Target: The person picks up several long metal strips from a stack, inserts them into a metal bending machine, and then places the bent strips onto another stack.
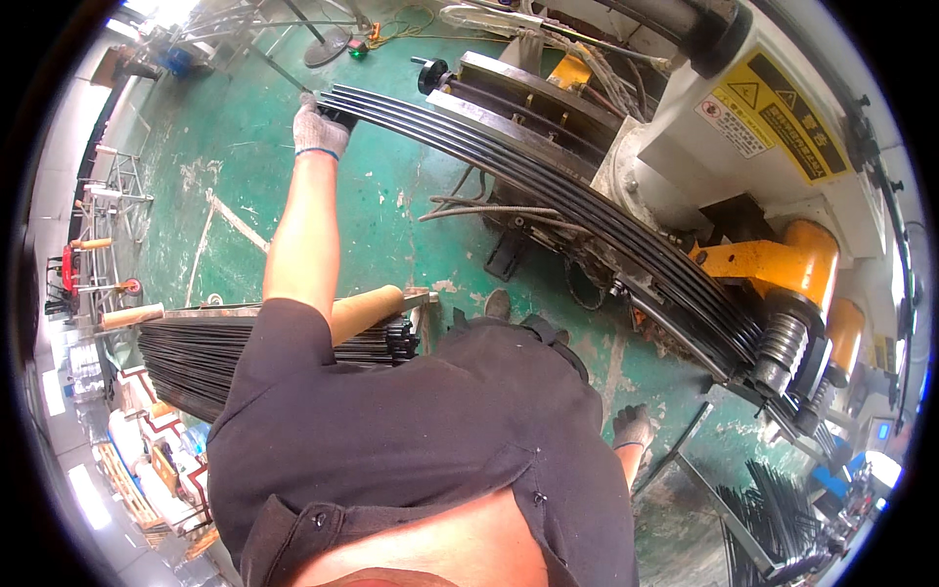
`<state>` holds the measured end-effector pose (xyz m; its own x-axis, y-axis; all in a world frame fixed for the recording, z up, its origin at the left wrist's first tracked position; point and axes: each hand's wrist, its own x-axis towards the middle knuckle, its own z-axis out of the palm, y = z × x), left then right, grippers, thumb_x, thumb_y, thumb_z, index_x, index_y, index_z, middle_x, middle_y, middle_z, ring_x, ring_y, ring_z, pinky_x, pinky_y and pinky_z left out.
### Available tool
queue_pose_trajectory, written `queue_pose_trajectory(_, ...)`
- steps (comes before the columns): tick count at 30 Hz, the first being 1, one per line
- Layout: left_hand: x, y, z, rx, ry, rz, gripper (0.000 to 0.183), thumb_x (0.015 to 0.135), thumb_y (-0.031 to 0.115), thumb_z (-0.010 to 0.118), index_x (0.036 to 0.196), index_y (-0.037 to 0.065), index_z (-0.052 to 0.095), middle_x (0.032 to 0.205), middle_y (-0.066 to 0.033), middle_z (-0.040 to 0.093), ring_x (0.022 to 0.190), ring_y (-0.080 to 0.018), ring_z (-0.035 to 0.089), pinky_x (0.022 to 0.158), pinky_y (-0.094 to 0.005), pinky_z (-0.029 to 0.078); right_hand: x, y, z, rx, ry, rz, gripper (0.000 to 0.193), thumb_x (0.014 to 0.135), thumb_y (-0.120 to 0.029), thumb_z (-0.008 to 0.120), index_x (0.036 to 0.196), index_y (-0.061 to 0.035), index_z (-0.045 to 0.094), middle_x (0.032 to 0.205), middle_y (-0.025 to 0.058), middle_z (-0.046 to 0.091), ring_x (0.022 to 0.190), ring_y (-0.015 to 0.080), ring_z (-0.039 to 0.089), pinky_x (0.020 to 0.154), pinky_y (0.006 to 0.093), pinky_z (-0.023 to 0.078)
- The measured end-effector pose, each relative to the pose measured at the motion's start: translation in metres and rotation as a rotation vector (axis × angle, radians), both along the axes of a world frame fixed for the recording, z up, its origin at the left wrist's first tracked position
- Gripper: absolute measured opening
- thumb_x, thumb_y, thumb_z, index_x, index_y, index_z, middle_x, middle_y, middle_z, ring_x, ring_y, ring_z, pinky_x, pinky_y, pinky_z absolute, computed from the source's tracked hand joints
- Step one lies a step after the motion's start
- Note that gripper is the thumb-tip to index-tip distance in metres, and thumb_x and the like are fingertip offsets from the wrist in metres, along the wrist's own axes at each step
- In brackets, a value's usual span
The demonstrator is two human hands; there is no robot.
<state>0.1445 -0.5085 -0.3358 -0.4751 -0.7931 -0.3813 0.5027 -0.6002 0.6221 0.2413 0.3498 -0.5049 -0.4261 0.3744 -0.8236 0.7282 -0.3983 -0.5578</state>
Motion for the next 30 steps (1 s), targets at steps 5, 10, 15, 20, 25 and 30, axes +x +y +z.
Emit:
queue_pose_trajectory(5,0.003,-0.033,-0.013,-0.11,-0.14,0.006,0.044,0.108,0.044,0.052,0.13,0.005,0.054,0.116,-0.0161,0.065,0.108,-0.0372,0.066,0.098,-0.0625,0.054,0.02,0.006,-0.014,0.136,-0.013,-0.102,0.035,0.099,-0.031,0.066,0.122,-0.0049,0.063,0.111,0.0137,0.068,0.096,0.0323,0.065,0.075,0.0449,0.048)
queue_pose_trajectory(10,0.013,-0.001,-0.005,-0.258,-0.117,-0.262,0.044,0.11,0.043,0.047,0.128,0.004,0.057,0.119,-0.0158,0.065,0.111,-0.0375,0.065,0.101,-0.0603,0.054,0.018,0.004,-0.02,0.132,0.034,-0.004,0.033,0.099,-0.029,0.065,0.12,-0.004,0.064,0.109,0.0123,0.069,0.092,0.0306,0.066,0.072,0.0447,0.048)
queue_pose_trajectory(15,0.023,-0.007,0.012,-0.256,-0.144,-0.314,0.053,0.11,0.048,0.042,0.136,0.003,0.054,0.128,-0.0173,0.063,0.117,-0.0382,0.064,0.104,-0.0601,0.052,0.001,-0.025,-0.011,0.125,0.034,0.012,0.03,0.1,-0.028,0.065,0.117,-0.0033,0.065,0.102,0.0107,0.07,0.085,0.0283,0.066,0.069,0.0424,0.05)
queue_pose_trajectory(20,0.013,-0.004,0.014,-0.184,-0.146,-0.282,0.056,0.11,0.051,0.04,0.137,0.005,0.054,0.133,-0.0184,0.063,0.12,-0.0396,0.063,0.106,-0.0603,0.05,-0.011,-0.05,0.014,0.155,0.047,0.01,0.027,0.1,-0.027,0.065,0.112,-0.0027,0.066,0.095,0.0098,0.068,0.077,0.0249,0.064,0.064,0.0383,0.049)
queue_pose_trajectory(25,0.01,-0.015,-0.009,-0.173,-0.117,-0.451,0.05,0.112,0.043,0.036,0.134,0.004,0.058,0.134,-0.0208,0.065,0.124,-0.0413,0.062,0.109,-0.06,0.049,0.003,-0.015,-0.001,0.094,0.077,0.032,0.024,0.1,-0.027,0.065,0.116,-0.0101,0.066,0.102,0.0092,0.069,0.085,0.0278,0.066,0.072,0.0437,0.053)
queue_pose_trajectory(30,0.027,-0.029,-0.009,-0.229,-0.213,-0.563,0.049,0.111,0.041,0.037,0.136,0.006,0.059,0.144,-0.0179,0.061,0.134,-0.0378,0.055,0.118,-0.0606,0.039,-0.006,-0.018,0.007,0.166,0.11,0.096,0.023,0.1,-0.023,0.065,0.115,-0.0072,0.066,0.098,0.0122,0.071,0.082,0.0286,0.071,0.067,0.0413,0.057)
